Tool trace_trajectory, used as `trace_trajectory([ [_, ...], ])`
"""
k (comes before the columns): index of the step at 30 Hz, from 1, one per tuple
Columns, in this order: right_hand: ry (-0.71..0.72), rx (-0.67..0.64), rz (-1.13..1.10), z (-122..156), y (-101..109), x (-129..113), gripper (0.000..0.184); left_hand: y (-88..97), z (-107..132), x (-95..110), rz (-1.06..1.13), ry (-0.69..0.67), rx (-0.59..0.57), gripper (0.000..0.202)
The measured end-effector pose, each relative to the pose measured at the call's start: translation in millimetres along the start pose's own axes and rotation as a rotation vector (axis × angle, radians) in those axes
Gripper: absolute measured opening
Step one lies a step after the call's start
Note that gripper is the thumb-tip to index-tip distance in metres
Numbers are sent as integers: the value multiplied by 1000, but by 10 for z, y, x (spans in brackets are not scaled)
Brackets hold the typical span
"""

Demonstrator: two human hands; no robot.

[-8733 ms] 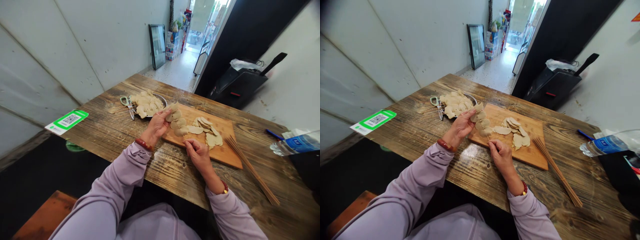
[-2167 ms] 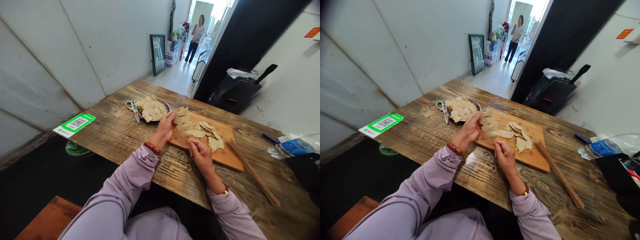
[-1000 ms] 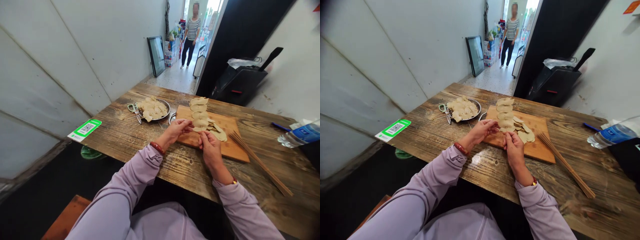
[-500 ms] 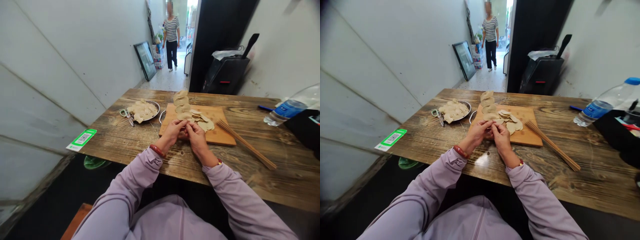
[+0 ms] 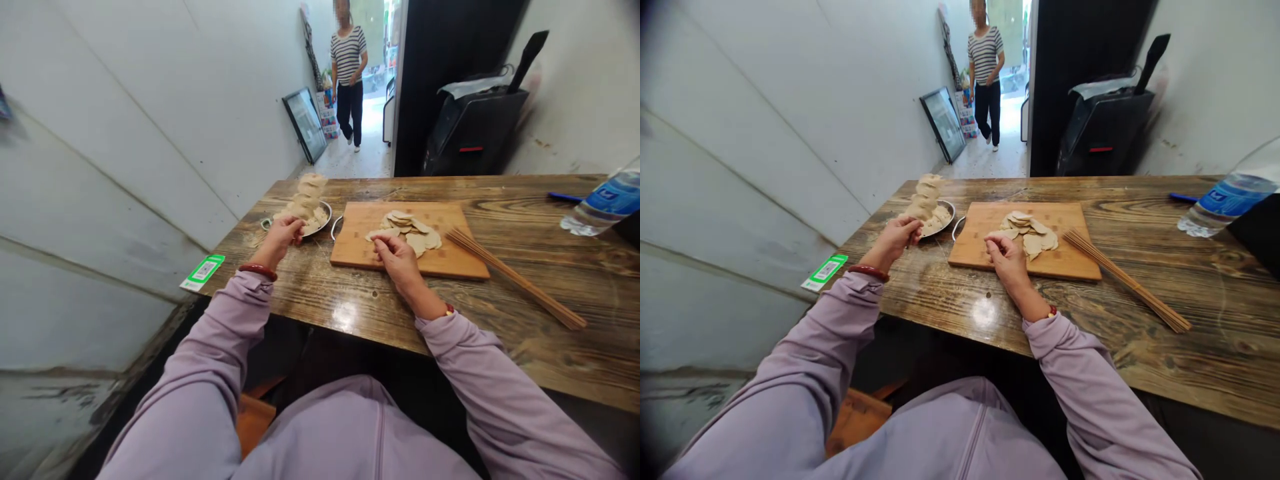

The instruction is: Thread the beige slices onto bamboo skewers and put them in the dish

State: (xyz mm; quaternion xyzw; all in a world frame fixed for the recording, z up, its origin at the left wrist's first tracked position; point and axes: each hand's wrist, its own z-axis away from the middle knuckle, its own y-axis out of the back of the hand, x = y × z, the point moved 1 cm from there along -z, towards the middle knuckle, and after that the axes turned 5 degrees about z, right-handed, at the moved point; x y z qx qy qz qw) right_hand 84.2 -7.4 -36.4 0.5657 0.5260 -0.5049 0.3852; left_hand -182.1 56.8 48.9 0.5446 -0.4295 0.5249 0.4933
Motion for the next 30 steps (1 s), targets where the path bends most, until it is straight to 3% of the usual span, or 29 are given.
trace_trajectory([
  [3,-3,-18,30,-1,-11,25,43,323,-49,-61,-208,4,76,19],
  [6,1,-27,53,-5,-13,56,45,448,-83,-151,-361,-18,111,20],
  [14,4,-48,116,-18,3,99,44,394,-224,-289,-474,-20,38,17],
  [23,5,-75,109,-21,-3,106,40,531,-311,-166,-563,-15,-30,20],
  [30,12,-85,113,-19,-13,101,40,576,-433,-254,-896,-132,-42,24],
])
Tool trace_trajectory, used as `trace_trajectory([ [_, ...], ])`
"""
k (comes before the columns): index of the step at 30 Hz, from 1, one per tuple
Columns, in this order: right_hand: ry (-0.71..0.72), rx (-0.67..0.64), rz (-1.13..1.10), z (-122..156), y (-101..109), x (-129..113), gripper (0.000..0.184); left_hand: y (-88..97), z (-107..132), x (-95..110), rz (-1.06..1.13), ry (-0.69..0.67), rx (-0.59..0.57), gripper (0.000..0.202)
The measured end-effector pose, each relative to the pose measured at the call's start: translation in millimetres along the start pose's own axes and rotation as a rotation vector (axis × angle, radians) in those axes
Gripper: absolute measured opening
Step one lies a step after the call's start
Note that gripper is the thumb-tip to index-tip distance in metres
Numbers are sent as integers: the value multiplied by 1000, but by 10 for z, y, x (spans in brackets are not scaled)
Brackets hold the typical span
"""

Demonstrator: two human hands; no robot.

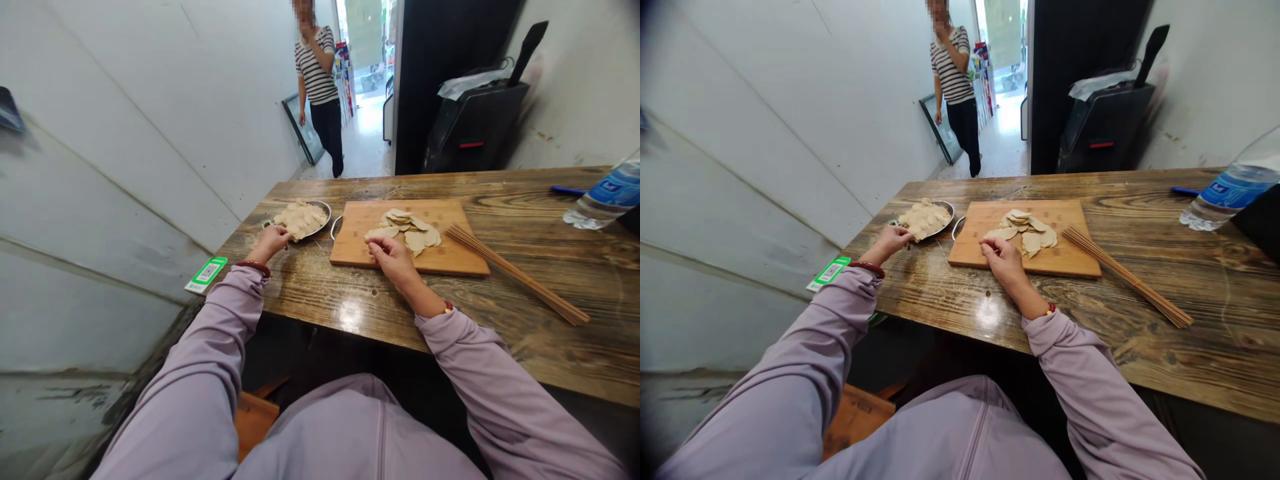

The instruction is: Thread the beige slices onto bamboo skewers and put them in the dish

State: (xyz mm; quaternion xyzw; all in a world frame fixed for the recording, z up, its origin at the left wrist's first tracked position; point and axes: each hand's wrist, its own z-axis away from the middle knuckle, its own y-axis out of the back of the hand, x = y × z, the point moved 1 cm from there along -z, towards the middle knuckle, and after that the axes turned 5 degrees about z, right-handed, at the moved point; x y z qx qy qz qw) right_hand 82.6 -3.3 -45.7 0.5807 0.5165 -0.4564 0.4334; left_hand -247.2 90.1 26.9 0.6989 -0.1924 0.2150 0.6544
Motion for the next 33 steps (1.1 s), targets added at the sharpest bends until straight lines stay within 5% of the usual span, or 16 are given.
trace_trajectory([
  [15,-10,-27,-1,-1,3,-10,41,48,279,-155,-284,-82,210,11],
  [23,-17,-26,-17,-16,-2,47,42,41,470,33,-6,-81,431,15],
  [27,44,-20,102,1,-2,13,35,-112,588,279,238,-144,364,23],
  [33,211,5,333,-14,85,-172,22,-577,675,806,421,-197,140,26],
])
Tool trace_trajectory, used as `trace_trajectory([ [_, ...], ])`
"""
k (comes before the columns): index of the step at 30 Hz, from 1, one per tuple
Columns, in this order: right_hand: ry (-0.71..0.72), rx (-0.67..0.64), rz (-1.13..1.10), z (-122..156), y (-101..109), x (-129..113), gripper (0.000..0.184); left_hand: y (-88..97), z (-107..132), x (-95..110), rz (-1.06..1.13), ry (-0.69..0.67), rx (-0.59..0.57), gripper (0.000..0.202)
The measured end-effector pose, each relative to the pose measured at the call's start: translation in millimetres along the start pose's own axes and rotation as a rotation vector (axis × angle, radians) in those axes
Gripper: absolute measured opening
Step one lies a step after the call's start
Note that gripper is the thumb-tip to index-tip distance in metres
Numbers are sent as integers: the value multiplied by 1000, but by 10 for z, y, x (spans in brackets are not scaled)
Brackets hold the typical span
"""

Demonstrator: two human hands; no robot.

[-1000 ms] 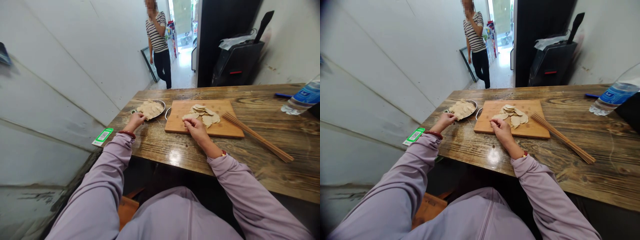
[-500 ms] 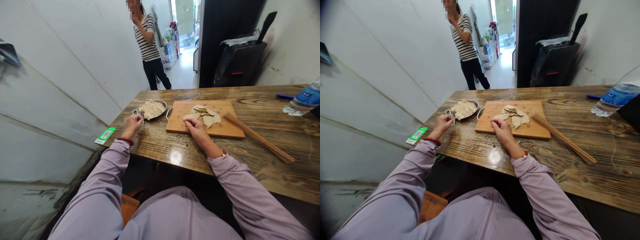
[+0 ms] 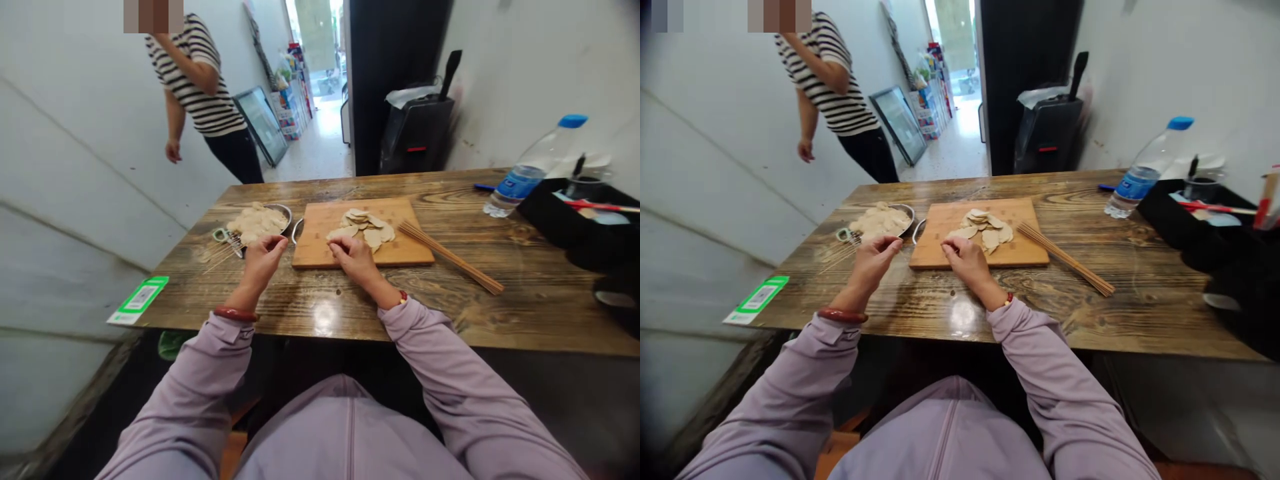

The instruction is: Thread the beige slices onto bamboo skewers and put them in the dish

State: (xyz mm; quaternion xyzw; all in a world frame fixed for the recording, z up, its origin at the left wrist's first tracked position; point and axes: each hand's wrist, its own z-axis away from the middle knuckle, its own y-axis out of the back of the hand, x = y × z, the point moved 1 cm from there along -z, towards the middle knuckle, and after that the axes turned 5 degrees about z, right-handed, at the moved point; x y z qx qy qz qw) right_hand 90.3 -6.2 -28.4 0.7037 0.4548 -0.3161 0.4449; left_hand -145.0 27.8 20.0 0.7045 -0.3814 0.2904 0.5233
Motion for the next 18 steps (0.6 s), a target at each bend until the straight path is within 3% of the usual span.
trace_trajectory([
  [5,-2,101,106,-95,179,16,22,-534,-19,210,86,-56,-126,27],
  [9,-17,247,252,-154,453,120,21,-852,-102,311,110,-86,-221,23],
  [14,-9,394,511,-114,1013,341,29,-1048,-201,411,107,-98,-245,18],
  [18,-22,375,780,24,1403,578,31,-1137,-195,486,130,-132,-284,15],
])
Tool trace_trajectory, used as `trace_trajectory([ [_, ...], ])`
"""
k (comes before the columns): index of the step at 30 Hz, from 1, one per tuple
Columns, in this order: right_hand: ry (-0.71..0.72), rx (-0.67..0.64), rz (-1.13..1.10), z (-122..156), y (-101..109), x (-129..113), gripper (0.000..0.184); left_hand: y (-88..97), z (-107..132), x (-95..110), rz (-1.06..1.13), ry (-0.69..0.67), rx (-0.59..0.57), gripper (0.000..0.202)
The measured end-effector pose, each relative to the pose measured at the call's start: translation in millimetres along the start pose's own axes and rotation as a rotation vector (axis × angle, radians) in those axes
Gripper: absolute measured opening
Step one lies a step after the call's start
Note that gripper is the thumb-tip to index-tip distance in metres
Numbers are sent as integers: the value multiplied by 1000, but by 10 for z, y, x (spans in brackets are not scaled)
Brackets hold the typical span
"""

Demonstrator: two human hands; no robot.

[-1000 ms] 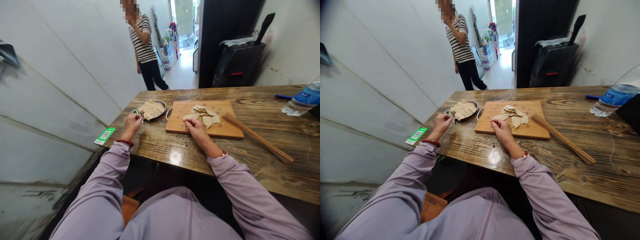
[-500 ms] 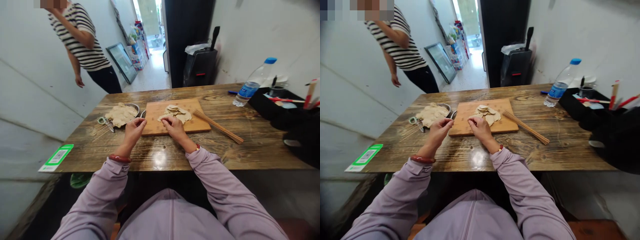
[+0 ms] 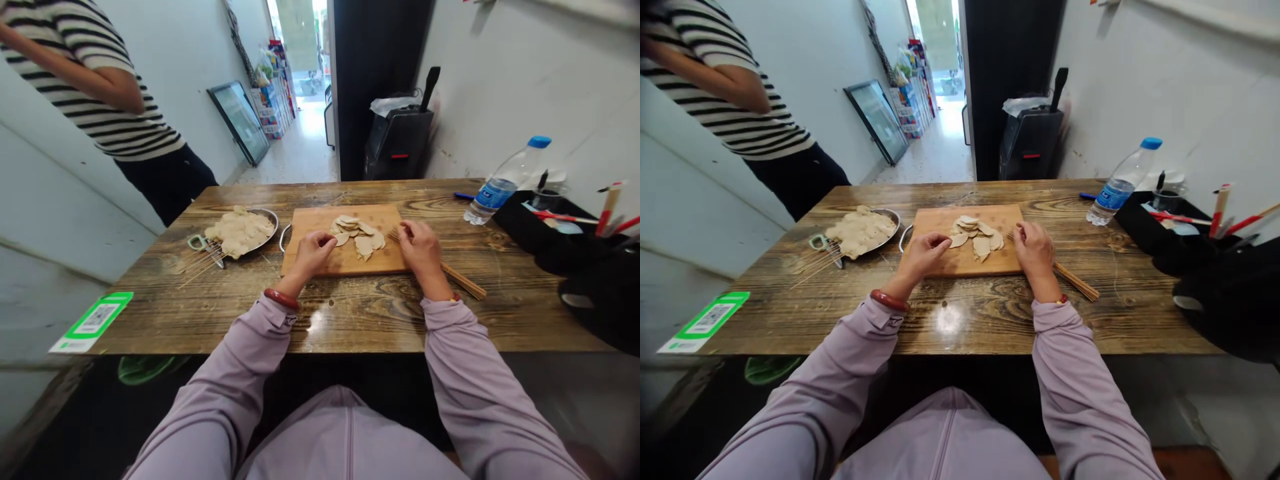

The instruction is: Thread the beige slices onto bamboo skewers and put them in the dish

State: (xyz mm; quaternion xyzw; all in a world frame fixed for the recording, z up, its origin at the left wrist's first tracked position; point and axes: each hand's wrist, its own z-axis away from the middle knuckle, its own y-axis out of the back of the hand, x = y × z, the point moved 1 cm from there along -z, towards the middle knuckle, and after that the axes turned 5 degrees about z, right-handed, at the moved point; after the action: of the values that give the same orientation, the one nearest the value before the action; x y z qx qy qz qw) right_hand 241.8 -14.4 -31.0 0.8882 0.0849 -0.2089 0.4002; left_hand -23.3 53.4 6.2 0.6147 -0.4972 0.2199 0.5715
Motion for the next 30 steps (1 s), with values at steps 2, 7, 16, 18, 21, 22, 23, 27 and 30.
trace_trajectory([
  [2,1,-28,80,37,17,153,30,-58,-8,29,20,-2,-29,15],
  [7,24,-99,172,78,-27,276,29,-226,-66,116,37,-45,-81,17],
  [16,68,-85,222,99,-45,263,31,-780,-264,397,-104,-223,-170,19],
  [18,127,-81,215,111,-42,259,31,-886,-293,474,-245,-318,-132,20],
  [21,198,-96,199,121,-37,250,29,-985,-312,559,-486,-457,-113,23],
  [22,211,-99,194,123,-34,245,28,-1006,-313,573,-551,-494,-143,23],
  [23,219,-100,190,125,-29,239,27,-1021,-314,578,-602,-521,-174,24],
  [27,252,-101,169,130,-9,215,24,-1045,-317,549,-699,-575,-243,29],
  [30,291,-121,161,127,-1,198,24,-1043,-309,543,-733,-591,-268,29],
])
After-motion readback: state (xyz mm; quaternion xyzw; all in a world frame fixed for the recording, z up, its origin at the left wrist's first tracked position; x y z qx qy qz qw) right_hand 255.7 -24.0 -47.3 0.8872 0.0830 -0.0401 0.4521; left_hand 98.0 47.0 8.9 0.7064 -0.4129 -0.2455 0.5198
